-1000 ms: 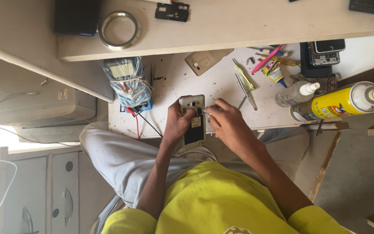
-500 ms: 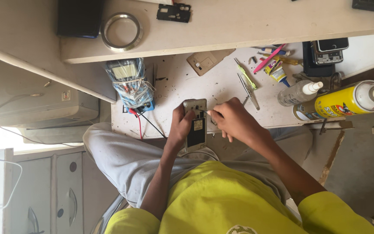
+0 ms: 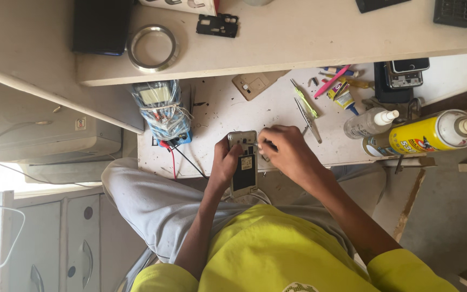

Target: The person sits at a repair workbench and disassembles a smartphone. They pry off the back cover and battery, unscrew internal components with a screwdriver, lift out the battery and internal parts, and work on the exposed phone chassis with hand tools.

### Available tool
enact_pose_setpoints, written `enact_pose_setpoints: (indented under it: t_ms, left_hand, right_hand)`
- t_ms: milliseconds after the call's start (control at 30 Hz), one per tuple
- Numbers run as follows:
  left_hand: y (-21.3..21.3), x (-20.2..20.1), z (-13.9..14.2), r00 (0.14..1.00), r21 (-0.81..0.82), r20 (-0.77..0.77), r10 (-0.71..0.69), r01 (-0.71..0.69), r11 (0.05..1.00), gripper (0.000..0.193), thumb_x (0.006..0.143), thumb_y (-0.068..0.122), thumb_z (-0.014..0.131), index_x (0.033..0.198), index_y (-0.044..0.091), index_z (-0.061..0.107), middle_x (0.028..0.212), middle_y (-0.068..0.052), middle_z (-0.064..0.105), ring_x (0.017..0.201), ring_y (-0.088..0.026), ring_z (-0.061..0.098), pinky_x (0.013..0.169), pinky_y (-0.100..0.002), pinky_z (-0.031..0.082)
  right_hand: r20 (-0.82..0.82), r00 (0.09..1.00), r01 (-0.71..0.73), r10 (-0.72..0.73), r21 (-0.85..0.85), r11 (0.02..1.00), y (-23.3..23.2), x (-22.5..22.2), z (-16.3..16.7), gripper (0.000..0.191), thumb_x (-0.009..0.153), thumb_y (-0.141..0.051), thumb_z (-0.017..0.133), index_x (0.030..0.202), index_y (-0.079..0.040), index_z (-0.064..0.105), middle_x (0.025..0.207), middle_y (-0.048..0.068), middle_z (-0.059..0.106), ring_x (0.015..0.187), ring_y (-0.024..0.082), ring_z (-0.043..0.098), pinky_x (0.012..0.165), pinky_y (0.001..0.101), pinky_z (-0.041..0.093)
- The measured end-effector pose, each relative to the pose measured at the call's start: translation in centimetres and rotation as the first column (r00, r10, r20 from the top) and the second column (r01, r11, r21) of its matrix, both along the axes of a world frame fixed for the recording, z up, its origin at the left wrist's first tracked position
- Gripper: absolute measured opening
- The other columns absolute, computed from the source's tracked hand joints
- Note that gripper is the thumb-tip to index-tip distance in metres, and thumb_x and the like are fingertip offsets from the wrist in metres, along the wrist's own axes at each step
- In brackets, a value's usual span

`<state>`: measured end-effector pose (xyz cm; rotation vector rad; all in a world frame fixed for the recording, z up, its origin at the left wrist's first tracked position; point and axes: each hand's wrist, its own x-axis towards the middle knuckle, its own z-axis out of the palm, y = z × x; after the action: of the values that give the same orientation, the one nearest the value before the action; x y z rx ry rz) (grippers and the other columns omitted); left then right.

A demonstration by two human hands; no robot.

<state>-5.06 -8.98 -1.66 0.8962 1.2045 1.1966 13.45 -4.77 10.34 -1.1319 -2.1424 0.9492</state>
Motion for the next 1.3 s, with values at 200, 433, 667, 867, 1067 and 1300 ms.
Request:
enact_pose_setpoints:
  t_ms: [200,433,667,867,1067,1300]
  left_hand:
    - [0.3,0.3,-0.8,0.999,0.021,-0.035,-0.01,0.011,1.0,0.03,0.09,0.014,0.055,0.112,-0.004,0.062,0.094,-0.009,0.065,0.087,-0.016,0.058,0.079,-0.032,0.051]
    - [0.6,0.6,-0.9,0.996,-0.008,-0.081,0.038,-0.039,0.999,0.027,0.092,0.013,0.056,0.112,-0.004,0.061,0.099,-0.011,0.062,0.091,-0.016,0.056,0.082,-0.032,0.049]
    - [0.9,0.6,0.7,1.0,0.078,-0.006,0.011,-0.01,0.997,0.027,0.086,0.008,0.053,0.108,-0.005,0.063,0.088,-0.007,0.066,0.079,-0.014,0.059,0.071,-0.032,0.051]
    - [0.4,1.0,2.1,0.995,0.008,0.085,0.042,-0.043,0.999,0.023,0.09,0.009,0.059,0.108,-0.005,0.064,0.087,-0.007,0.066,0.077,-0.013,0.06,0.069,-0.03,0.052]
    - [1.1,1.0,2.4,0.999,0.076,0.025,0.035,-0.037,0.996,0.022,0.088,0.002,0.064,0.109,-0.004,0.065,0.093,-0.006,0.072,0.083,-0.01,0.065,0.076,-0.027,0.055]
    - [0.6,1.0,2.3,0.998,0.089,0.046,0.042,-0.046,0.995,0.021,0.091,0.005,0.066,0.11,-0.004,0.065,0.092,-0.005,0.071,0.083,-0.009,0.064,0.076,-0.027,0.054]
  right_hand:
    - [0.149,0.981,0.171,-0.123,-0.373,0.912,-0.1,-0.3,0.2,0.006,0.099,-0.012,0.067,0.1,-0.006,0.064,0.075,0.012,0.068,0.062,0.026,0.073,0.057,0.0377,0.055]
    - [-0.021,1.0,0.012,-0.013,-0.044,0.999,0.0,0.1,0.2,0.019,0.082,0.006,0.069,0.096,0.001,0.057,0.092,0.014,0.058,0.071,0.026,0.069,0.059,0.0351,0.056]
    - [0.034,0.994,0.111,-0.107,-0.377,0.92,-0.2,-0.1,1.4,0.015,0.098,-0.008,0.066,0.089,0.002,0.06,0.07,0.015,0.065,0.052,0.018,0.072,0.046,0.031,0.055]
    - [-0.003,0.997,0.077,-0.081,-0.294,0.953,0.0,-0.1,1.9,0.017,0.092,-0.005,0.07,0.099,0.004,0.057,0.088,0.016,0.063,0.066,0.019,0.072,0.049,0.0294,0.06]
    - [-0.066,0.998,-0.008,-0.008,-0.227,0.974,0.3,0.6,2.1,0.017,0.087,0.009,0.063,0.099,0.004,0.053,0.094,0.015,0.06,0.072,0.021,0.077,0.061,0.0317,0.061]
    - [-0.007,0.999,-0.038,0.037,-0.178,0.983,-0.4,0.3,3.2,0.006,0.091,0.004,0.06,0.096,0.005,0.057,0.085,0.014,0.065,0.07,0.021,0.076,0.061,0.0324,0.06]
